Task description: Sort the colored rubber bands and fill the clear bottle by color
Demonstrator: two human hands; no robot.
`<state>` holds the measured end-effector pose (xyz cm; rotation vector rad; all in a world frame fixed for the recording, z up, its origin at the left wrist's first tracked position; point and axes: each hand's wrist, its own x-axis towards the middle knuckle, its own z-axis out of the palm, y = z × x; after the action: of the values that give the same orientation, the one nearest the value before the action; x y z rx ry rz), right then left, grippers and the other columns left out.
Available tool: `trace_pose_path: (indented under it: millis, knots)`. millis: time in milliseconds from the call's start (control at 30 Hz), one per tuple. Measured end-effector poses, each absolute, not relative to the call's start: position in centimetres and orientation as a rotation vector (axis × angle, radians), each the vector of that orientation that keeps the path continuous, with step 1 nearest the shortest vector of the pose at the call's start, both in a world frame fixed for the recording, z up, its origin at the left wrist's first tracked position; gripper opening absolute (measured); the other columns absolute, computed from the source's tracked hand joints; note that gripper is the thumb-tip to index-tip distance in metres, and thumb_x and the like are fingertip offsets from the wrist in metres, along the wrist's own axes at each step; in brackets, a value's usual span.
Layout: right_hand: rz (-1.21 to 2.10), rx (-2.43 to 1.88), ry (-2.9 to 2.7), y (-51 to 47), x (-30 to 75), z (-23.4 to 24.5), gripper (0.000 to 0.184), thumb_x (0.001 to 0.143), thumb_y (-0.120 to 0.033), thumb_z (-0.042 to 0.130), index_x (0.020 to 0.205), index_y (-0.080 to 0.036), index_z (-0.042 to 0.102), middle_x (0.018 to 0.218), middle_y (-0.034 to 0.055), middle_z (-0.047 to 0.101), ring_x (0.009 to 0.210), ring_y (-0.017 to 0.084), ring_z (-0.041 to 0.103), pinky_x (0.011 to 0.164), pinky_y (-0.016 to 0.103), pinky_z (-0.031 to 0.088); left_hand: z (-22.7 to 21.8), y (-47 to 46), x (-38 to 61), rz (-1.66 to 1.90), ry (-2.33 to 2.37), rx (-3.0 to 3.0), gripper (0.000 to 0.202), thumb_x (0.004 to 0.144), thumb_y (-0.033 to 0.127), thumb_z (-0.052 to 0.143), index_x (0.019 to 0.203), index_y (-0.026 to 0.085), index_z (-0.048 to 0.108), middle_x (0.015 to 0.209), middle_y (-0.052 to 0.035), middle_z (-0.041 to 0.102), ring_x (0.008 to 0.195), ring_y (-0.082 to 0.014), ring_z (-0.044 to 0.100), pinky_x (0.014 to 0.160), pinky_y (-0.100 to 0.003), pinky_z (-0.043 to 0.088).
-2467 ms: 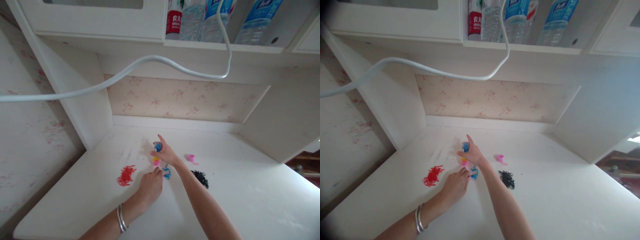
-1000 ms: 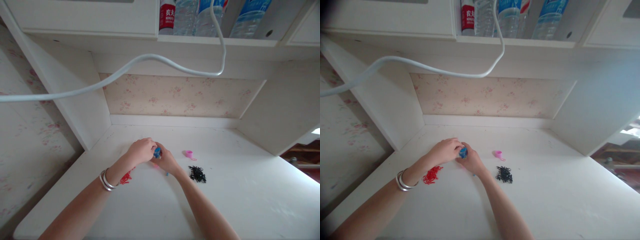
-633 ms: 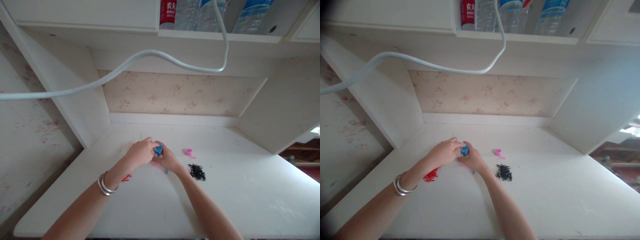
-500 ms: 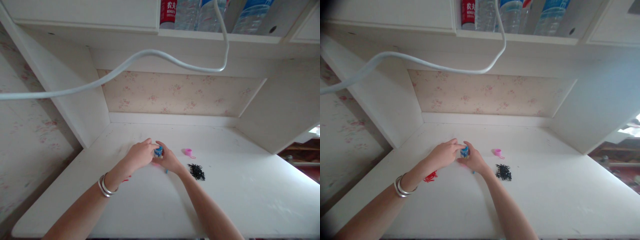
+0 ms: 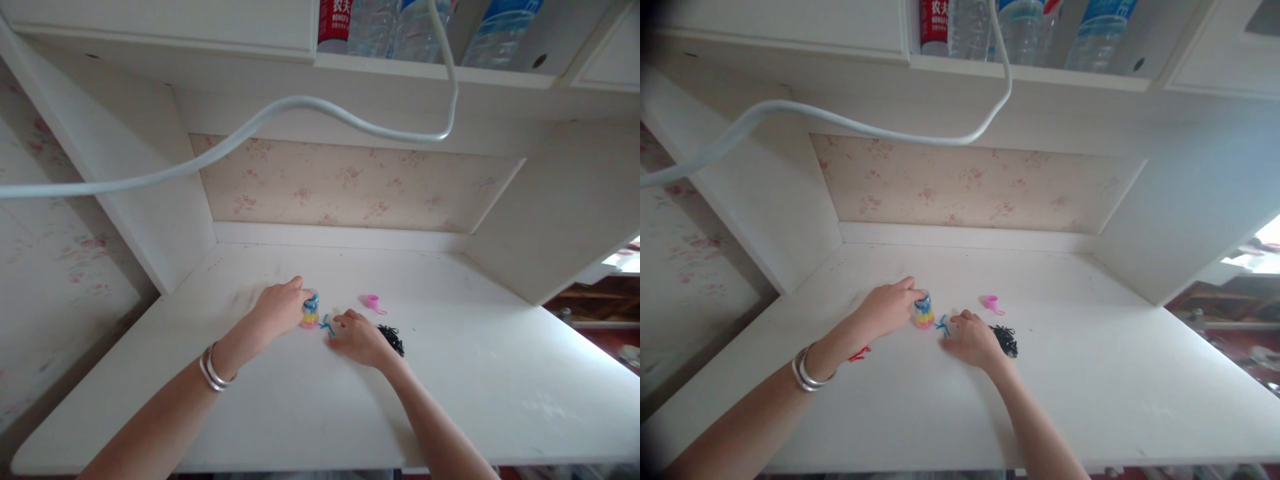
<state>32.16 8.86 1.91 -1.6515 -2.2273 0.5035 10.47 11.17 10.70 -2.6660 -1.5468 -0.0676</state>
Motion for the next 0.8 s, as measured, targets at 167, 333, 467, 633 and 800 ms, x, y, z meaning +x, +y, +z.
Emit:
trace_pose_path:
  millis: [167, 333, 467, 633, 800]
  knots:
    - [0.315, -1.634, -2.332, 8.1, 31.0, 1.8, 0.021, 0.083, -0.036, 0.053, 0.090, -0.025, 0.070, 0.093, 0.0048, 0.061, 0.086, 0.019, 0.055, 0.072, 0.027, 0.037, 11.4, 11.0, 10.4, -0.185, -1.531, -2.670, 0.038, 0.083, 0.014, 0.040, 0.104, 0.035, 0.064, 0.096, -0.0007, 0.059, 0.075, -0.0165, 0.063, 0.066, -0.027, 0.043]
    - [0.241, -1.620, -2.331, 8.1, 30.9, 1.5, 0.025, 0.089, -0.028, 0.045, 0.084, -0.024, 0.069, 0.089, 0.0036, 0.061, 0.088, 0.017, 0.055, 0.072, 0.025, 0.036, 11.6, 10.9, 10.4, -0.291, -1.580, -2.673, 0.033, 0.087, 0.020, 0.039, 0.100, 0.034, 0.066, 0.099, 0.0007, 0.062, 0.079, -0.0160, 0.064, 0.069, -0.027, 0.044]
    - [0.203, -1.607, -2.319, 8.2, 30.8, 0.9, 0.026, 0.090, -0.023, 0.043, 0.083, -0.021, 0.067, 0.090, 0.0051, 0.060, 0.088, 0.018, 0.055, 0.071, 0.026, 0.037, 11.4, 10.8, 10.3, -0.401, -1.555, -2.678, 0.033, 0.088, 0.020, 0.039, 0.104, 0.034, 0.064, 0.100, 0.0017, 0.063, 0.081, -0.0153, 0.064, 0.070, -0.026, 0.045]
    - [0.348, -1.526, -2.157, 8.8, 31.8, 1.5, 0.022, 0.089, -0.023, 0.046, 0.082, -0.018, 0.066, 0.087, 0.0060, 0.058, 0.084, 0.017, 0.055, 0.075, 0.028, 0.039, 11.5, 10.1, 9.7, -0.628, -1.535, -2.660, 0.030, 0.091, 0.023, 0.038, 0.108, 0.033, 0.061, 0.100, 0.0026, 0.063, 0.083, -0.0138, 0.063, 0.072, -0.025, 0.046]
    - [0.460, -1.331, -1.846, 9.9, 31.7, 5.1, 0.023, 0.089, -0.034, 0.048, 0.083, -0.020, 0.065, 0.085, 0.0043, 0.058, 0.073, 0.015, 0.052, 0.067, 0.028, 0.041, 10.3, 7.1, 10.0, -0.845, -1.658, -2.553, 0.026, 0.094, 0.026, 0.035, 0.105, 0.026, 0.058, 0.102, -0.0004, 0.063, 0.082, -0.0136, 0.064, 0.073, -0.024, 0.047]
